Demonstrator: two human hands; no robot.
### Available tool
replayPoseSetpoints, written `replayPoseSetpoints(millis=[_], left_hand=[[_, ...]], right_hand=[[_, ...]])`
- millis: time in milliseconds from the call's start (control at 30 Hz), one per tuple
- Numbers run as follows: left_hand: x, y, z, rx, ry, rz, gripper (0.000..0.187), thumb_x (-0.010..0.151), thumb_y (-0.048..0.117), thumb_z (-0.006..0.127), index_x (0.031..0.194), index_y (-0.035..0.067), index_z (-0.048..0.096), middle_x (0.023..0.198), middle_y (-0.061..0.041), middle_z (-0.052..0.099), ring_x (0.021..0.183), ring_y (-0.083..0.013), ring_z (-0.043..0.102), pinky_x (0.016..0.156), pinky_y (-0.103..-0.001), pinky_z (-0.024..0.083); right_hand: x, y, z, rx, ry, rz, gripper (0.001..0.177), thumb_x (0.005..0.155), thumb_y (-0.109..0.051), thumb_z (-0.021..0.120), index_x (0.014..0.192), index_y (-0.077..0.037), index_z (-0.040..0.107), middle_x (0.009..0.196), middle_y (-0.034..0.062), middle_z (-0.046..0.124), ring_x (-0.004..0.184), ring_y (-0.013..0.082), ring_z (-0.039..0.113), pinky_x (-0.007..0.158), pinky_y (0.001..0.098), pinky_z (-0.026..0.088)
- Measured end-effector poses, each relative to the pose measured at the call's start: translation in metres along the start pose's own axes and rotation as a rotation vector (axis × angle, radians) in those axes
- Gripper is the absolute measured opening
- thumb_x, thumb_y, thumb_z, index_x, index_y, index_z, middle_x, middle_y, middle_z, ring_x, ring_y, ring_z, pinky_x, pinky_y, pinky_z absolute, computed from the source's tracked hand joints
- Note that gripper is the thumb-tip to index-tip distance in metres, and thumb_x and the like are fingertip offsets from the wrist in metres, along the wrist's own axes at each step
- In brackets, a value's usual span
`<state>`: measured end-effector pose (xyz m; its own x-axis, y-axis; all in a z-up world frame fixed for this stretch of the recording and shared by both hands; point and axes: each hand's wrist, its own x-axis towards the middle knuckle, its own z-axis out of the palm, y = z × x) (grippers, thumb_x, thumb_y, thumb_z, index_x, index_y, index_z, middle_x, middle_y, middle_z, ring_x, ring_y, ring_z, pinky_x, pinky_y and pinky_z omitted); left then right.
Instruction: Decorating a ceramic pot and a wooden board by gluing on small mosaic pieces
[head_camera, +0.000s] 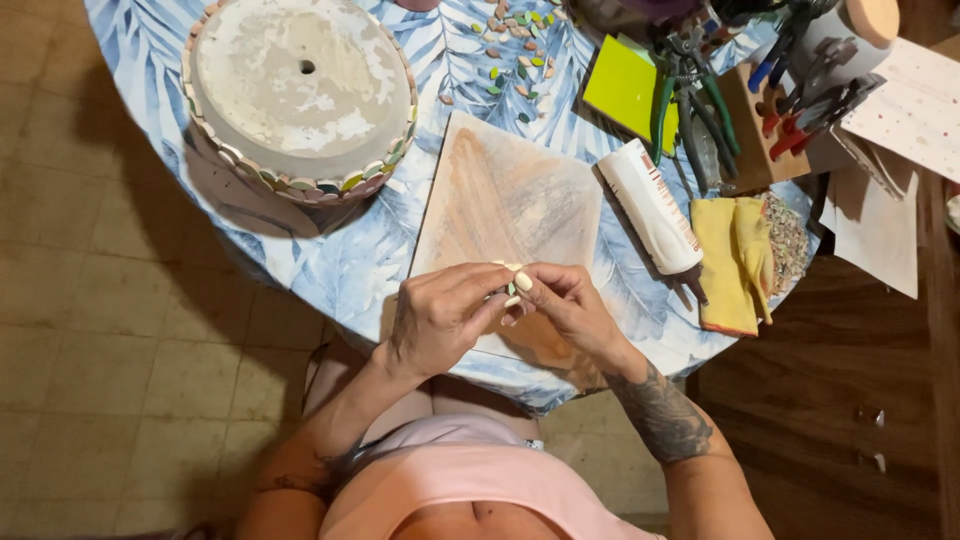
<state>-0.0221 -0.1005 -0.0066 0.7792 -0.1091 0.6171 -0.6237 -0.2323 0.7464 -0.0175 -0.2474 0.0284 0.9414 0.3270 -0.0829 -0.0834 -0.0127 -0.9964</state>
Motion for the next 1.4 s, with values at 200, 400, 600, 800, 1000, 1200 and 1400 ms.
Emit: replayPoseSetpoints(millis=[200, 400, 600, 800, 1000, 1200, 1400], left_hand=[[0.010, 0.009, -0.001, -0.035, -0.032, -0.047, 0.015, 0.075, 0.004, 0.061, 0.089, 0.006, 0.063, 0.083, -0.007, 0.065, 0.077, -0.0244, 0.064, 0.062, -0.030, 0.051], [0.009, 0.004, 0.005, -0.044, -0.020, -0.123, 0.016, 0.075, 0.004, 0.060, 0.091, 0.007, 0.062, 0.084, -0.006, 0.064, 0.078, -0.0228, 0.063, 0.064, -0.029, 0.051], [0.008, 0.001, 0.004, -0.077, -0.023, -0.210, 0.016, 0.076, 0.006, 0.059, 0.092, 0.009, 0.062, 0.084, -0.006, 0.065, 0.078, -0.0235, 0.063, 0.064, -0.030, 0.050], [0.005, -0.003, 0.003, -0.084, 0.014, -0.217, 0.015, 0.076, 0.008, 0.061, 0.091, 0.009, 0.063, 0.084, -0.005, 0.065, 0.077, -0.0234, 0.063, 0.063, -0.030, 0.050], [0.005, 0.001, 0.001, -0.060, 0.038, -0.179, 0.016, 0.075, 0.006, 0.061, 0.090, 0.009, 0.063, 0.084, -0.005, 0.065, 0.077, -0.0236, 0.063, 0.062, -0.030, 0.051], [0.003, 0.006, 0.000, -0.011, 0.066, -0.128, 0.016, 0.075, 0.005, 0.061, 0.091, 0.010, 0.063, 0.086, -0.005, 0.065, 0.079, -0.0230, 0.063, 0.063, -0.031, 0.051], [0.001, 0.011, -0.003, 0.018, 0.066, -0.099, 0.017, 0.076, 0.004, 0.059, 0.092, 0.009, 0.063, 0.087, -0.006, 0.065, 0.080, -0.0235, 0.063, 0.065, -0.031, 0.051]], right_hand=[[-0.001, 0.007, 0.001, 0.126, 0.133, 0.013, 0.017, 0.082, -0.007, 0.055, 0.072, 0.007, 0.058, 0.054, 0.0053, 0.051, 0.052, 0.0085, 0.049, 0.053, 0.0254, 0.049], [0.001, 0.005, 0.002, 0.175, 0.191, 0.022, 0.018, 0.084, -0.009, 0.053, 0.073, 0.005, 0.058, 0.059, 0.0037, 0.051, 0.057, 0.0072, 0.050, 0.055, 0.0254, 0.051], [0.003, 0.024, 0.000, 0.266, 0.218, 0.112, 0.022, 0.085, -0.013, 0.050, 0.087, 0.007, 0.059, 0.072, 0.0134, 0.061, 0.063, 0.0146, 0.060, 0.052, 0.0256, 0.053], [0.007, 0.057, -0.016, 0.229, 0.182, 0.125, 0.024, 0.086, -0.014, 0.049, 0.094, 0.006, 0.058, 0.080, 0.0156, 0.062, 0.072, 0.0177, 0.061, 0.057, 0.0297, 0.054], [0.005, 0.039, -0.012, -0.087, 0.026, -0.072, 0.024, 0.088, -0.012, 0.043, 0.084, 0.004, 0.061, 0.066, 0.0132, 0.058, 0.063, 0.0150, 0.055, 0.056, 0.0288, 0.051], [0.008, 0.028, -0.003, -0.206, 0.000, -0.211, 0.026, 0.089, -0.012, 0.041, 0.081, 0.003, 0.061, 0.063, 0.0105, 0.056, 0.062, 0.0128, 0.053, 0.056, 0.0285, 0.050], [0.004, 0.026, -0.004, -0.400, -0.021, -0.359, 0.027, 0.089, -0.013, 0.041, 0.078, 0.003, 0.059, 0.066, 0.0130, 0.053, 0.062, 0.0154, 0.048, 0.057, 0.0334, 0.046]])
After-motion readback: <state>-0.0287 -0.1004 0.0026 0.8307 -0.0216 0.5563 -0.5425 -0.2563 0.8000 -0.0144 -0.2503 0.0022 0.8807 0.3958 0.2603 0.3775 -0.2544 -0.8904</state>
